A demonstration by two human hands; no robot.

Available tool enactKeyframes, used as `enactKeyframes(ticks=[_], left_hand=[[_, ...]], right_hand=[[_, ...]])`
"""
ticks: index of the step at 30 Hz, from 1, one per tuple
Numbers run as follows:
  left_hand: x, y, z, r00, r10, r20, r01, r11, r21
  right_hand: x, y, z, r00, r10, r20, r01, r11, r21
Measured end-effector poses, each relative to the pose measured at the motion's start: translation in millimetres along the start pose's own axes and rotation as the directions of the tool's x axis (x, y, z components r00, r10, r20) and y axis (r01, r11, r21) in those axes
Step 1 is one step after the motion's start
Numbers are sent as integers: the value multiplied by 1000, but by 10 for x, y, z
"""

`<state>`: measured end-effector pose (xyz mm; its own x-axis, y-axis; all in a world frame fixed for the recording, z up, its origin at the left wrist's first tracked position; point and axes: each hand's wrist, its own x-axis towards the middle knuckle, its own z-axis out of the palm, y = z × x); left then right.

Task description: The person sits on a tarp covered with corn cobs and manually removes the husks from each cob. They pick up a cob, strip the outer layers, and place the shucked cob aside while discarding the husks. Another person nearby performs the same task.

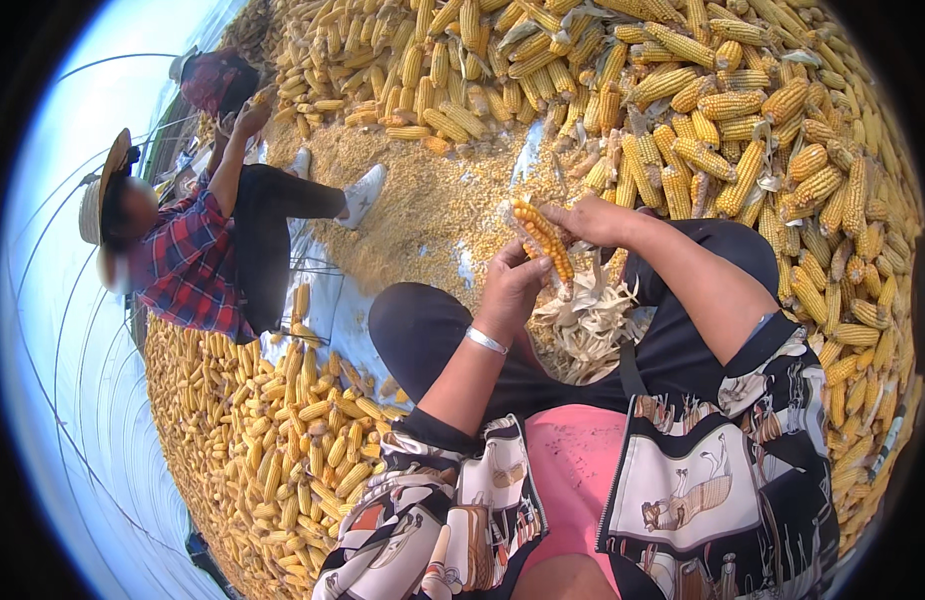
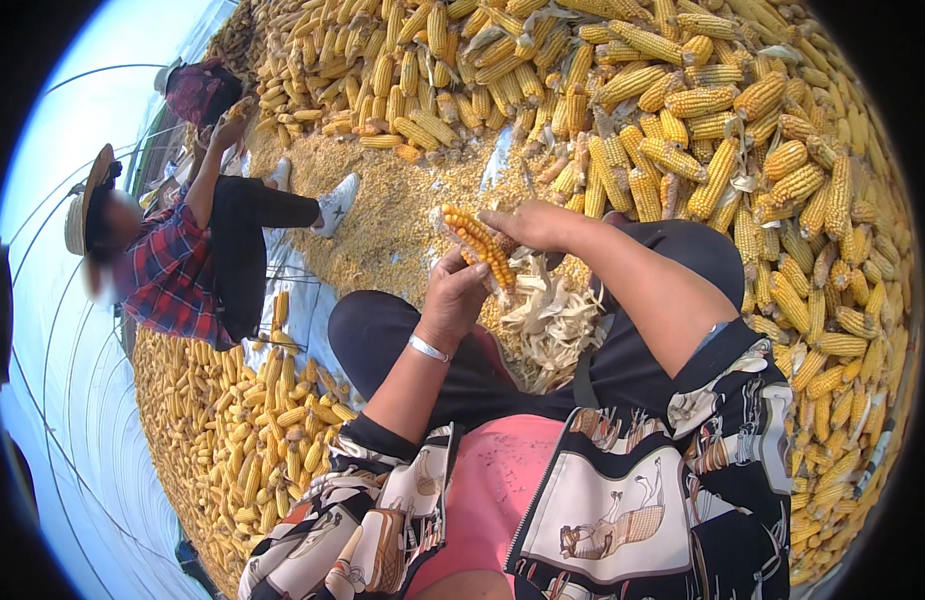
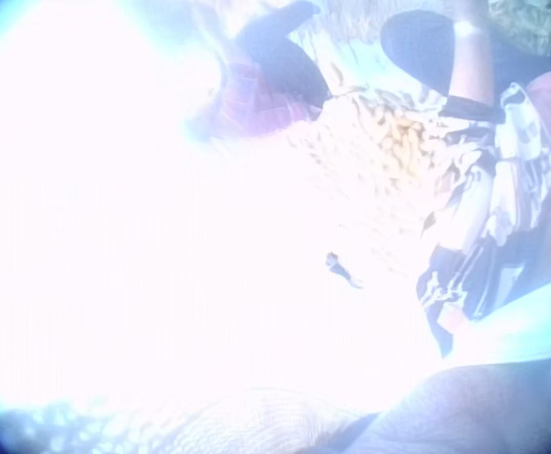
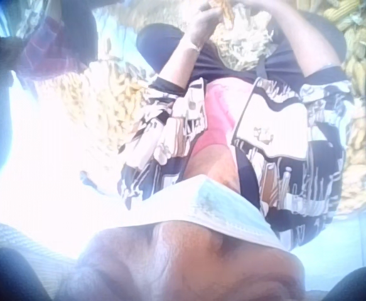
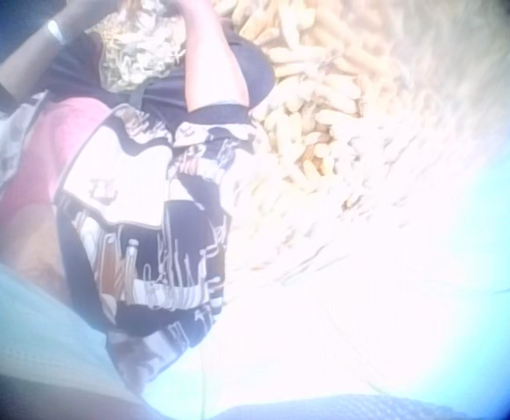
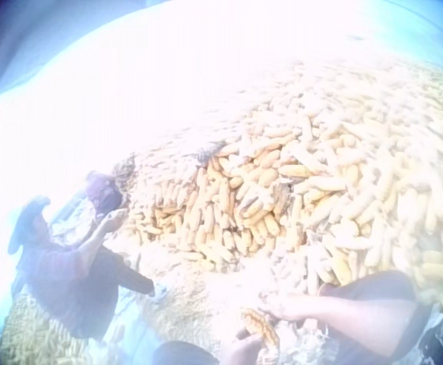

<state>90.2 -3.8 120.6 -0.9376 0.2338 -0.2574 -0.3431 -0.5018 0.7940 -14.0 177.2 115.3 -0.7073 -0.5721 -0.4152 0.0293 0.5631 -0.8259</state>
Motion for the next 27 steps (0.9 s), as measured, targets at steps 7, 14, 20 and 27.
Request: enactKeyframes(ticks=[7,14,20,27], left_hand=[[-226,366,-150,978,91,-190,-92,996,3],[-2025,1872,-1276,625,676,-391,19,487,873],[-4313,2432,-1911,-27,796,-605,998,-9,-57],[-1803,2008,-2456,518,810,-274,668,-183,722]], right_hand=[[-220,-316,-60,978,31,206,48,929,-368],[-676,-448,466,761,105,640,455,617,-642],[-768,-556,273,846,-249,472,499,680,-536],[-797,-620,83,835,-272,478,514,695,-503]])
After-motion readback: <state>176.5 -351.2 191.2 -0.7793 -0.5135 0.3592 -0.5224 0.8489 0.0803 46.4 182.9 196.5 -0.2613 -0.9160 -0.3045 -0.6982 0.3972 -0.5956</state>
